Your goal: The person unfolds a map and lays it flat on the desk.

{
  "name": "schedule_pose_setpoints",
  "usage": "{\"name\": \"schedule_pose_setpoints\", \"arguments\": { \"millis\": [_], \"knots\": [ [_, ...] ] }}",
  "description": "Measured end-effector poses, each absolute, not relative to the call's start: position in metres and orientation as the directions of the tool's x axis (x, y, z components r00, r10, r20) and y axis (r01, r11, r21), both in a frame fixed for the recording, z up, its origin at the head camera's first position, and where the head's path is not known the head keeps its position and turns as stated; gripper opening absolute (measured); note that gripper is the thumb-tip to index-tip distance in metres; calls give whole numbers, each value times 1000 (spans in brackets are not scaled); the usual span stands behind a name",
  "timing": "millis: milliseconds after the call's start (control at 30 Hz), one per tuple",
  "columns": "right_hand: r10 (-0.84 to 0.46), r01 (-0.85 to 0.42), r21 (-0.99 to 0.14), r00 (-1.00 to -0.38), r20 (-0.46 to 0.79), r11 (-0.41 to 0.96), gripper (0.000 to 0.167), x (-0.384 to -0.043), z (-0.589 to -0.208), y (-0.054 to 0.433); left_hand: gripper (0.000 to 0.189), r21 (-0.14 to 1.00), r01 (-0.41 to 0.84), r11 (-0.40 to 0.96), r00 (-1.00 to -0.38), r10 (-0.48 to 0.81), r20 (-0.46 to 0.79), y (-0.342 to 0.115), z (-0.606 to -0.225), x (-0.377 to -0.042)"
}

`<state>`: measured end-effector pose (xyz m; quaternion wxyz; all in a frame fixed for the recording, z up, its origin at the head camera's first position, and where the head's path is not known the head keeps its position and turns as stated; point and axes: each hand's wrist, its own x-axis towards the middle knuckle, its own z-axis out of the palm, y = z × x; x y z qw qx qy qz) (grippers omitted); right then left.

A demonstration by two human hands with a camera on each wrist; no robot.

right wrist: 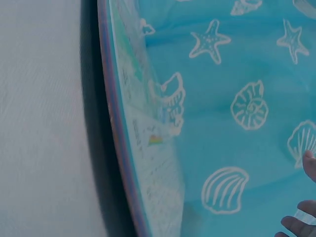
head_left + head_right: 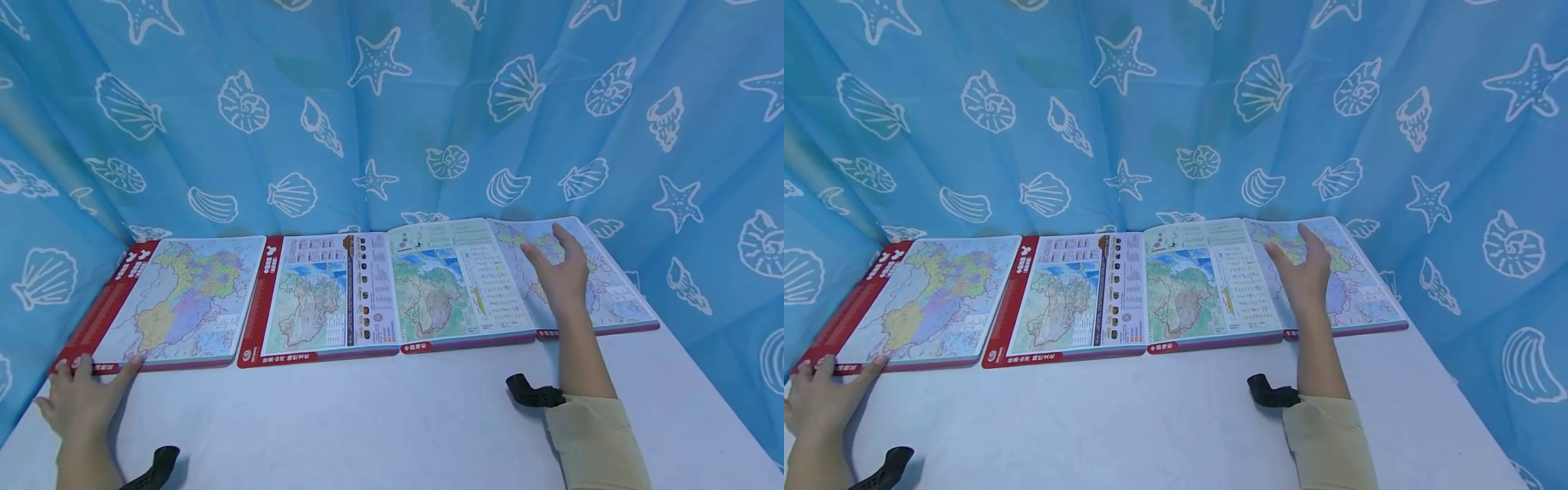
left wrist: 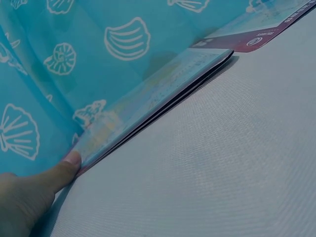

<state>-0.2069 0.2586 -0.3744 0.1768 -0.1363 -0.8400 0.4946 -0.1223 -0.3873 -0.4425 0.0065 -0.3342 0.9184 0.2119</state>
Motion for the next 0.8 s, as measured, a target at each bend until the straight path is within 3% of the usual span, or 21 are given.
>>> {"name": "schedule_pose_setpoints", "arguments": {
  "millis": [467,800],
  "knots": [
    [248,-134,-816,-914,321,562,83,-202,-364,213,89,385,-612,691,-780,-608,-149,-389,-447,-120],
    [156,-218,-784,-916,370,582,80,-203,-359,179,90,392,-617,683,-776,-613,-153,-387,-443,-122]
  ]
}}
